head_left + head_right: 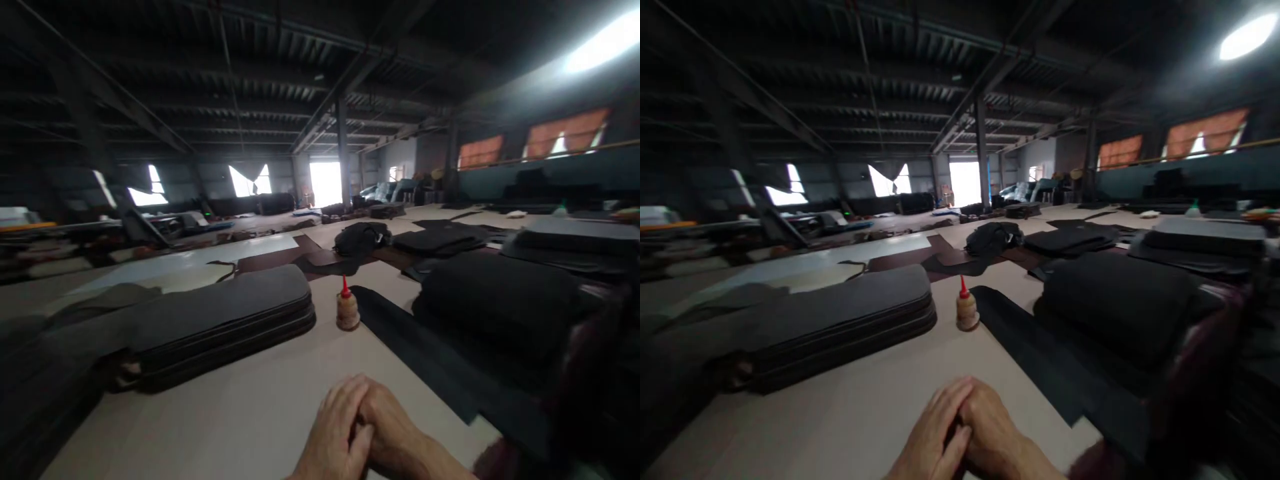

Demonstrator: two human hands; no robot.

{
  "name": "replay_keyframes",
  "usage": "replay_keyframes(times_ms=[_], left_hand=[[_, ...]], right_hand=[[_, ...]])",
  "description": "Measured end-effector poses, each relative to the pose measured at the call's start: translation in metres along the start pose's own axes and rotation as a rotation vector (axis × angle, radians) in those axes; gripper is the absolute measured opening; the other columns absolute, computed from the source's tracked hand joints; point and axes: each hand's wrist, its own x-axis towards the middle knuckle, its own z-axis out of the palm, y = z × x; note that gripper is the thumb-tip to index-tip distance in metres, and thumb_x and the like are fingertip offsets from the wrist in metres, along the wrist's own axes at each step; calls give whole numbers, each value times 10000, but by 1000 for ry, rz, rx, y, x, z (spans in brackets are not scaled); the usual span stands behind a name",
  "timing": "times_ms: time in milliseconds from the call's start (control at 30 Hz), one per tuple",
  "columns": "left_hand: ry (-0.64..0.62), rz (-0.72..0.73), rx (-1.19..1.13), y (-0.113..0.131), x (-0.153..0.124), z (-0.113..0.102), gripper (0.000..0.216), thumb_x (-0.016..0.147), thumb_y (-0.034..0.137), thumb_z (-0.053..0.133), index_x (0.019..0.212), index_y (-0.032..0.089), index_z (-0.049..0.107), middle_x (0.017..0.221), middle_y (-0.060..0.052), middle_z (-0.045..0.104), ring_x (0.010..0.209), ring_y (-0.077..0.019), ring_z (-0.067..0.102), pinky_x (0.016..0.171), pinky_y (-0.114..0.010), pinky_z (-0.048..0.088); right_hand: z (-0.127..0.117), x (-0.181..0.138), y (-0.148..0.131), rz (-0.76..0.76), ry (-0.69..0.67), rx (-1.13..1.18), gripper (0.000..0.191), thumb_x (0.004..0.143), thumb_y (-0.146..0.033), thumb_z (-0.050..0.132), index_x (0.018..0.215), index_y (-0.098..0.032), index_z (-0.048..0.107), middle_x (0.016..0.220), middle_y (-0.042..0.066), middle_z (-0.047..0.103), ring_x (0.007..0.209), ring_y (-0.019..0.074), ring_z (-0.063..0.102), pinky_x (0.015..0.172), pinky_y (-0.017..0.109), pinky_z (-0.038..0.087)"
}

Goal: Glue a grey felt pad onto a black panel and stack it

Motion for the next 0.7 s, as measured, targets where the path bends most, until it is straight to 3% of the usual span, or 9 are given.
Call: replay_keyframes(times_ms=[167,433,567,700], left_hand=[[-8,-41,-44,4,-1,-3,614,927,253,524,1503,325,324,1531,-62,445,1424,-262,403,1184,-517,404],[16,-61,17,7,0,-4,529,975,285,462,1488,350,351,1499,-50,489,1372,-253,479,1147,-489,452],[88,10,73,-2,1,0,601,952,286,491,1507,417,304,1480,-13,514,1319,-257,540,1091,-452,515],[135,92,99,-25,4,7,666,924,250,509,1513,459,282,1434,17,562,1241,-250,608,1033,-404,565]], right_hand=[[-4,-1,-6,32,-14,51,192,715,-165,526,835,-187,674,848,53,687,791,200,616,752,284,478],[2,-1,7,-54,-32,-164,107,733,-225,601,798,-174,669,831,64,702,770,200,622,721,273,476],[5,1,12,-37,-105,-295,134,767,-280,593,810,-179,671,857,63,717,791,204,633,726,274,486],[5,11,16,31,-232,-380,144,793,-314,553,717,-234,646,779,-45,712,724,167,621,659,254,489]])
